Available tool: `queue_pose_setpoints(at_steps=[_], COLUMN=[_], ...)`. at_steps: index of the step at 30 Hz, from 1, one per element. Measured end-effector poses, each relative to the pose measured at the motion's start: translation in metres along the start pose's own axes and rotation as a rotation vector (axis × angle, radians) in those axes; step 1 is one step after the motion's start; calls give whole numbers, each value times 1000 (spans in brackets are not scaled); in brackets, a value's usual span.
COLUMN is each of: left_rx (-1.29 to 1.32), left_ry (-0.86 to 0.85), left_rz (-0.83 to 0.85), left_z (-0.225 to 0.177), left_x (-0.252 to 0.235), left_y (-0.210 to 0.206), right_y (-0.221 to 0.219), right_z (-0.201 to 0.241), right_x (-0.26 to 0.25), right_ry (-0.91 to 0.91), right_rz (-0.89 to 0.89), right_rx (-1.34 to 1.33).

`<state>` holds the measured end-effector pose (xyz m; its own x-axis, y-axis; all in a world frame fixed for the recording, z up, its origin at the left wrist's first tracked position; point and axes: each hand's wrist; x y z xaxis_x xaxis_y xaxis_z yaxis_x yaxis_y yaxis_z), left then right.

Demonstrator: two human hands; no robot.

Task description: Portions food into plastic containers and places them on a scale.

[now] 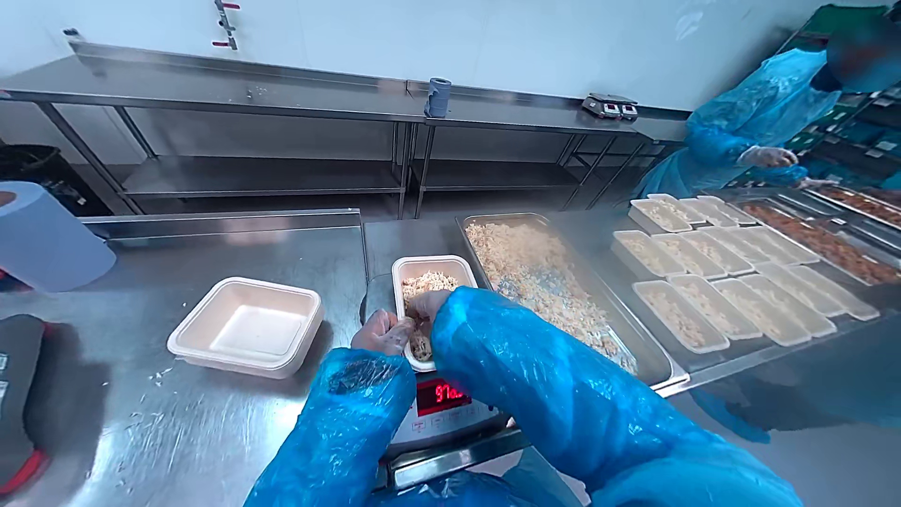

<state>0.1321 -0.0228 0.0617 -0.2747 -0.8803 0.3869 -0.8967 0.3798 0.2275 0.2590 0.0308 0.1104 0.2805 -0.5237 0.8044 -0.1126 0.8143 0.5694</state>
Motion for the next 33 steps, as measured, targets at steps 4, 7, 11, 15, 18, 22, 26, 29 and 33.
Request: queue_pose_setpoints(at_steps=[4,7,11,15,18,22,26,29,33], left_rx=[-68,-75,-65,-42,-31,-75,-51,-52,97], left_ry=[37,22,-6,-33,-44,-16,4,-29,-90], left_rz=[42,19,3,-13,-18,-11,-17,-1,-128], left_z=[0,3,3,9,11,9,12,22,33], left_x=[1,0,0,-1,0,6,7,8,19], left_y=[8,5,2,0,-4,-4,-6,5,31], right_y=[-26,-39,-14,-14,-18,-24,-29,-17,-12], right_z=[-37,-35,-1,14,14,-9,-41,-45,-45], right_x=[16,14,21,25,19,21,30,43,0], right_ry=[265,293,60,-42,-93,52,278,252,163], right_rz=[-384,-277,58,-24,-35,-137,-407,-488,-417], right_rx=[-250,-128,28,-26,-26,-38,-291,-314,-323])
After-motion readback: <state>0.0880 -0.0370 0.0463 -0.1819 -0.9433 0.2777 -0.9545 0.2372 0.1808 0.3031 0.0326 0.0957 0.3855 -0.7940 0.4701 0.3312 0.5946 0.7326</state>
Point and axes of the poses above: each hand's wrist, its own x-axis away from the middle knuckle, its own y-axis out of the back of the hand, z = x × y, and after that the axes turned 12 degrees about z, right-handed
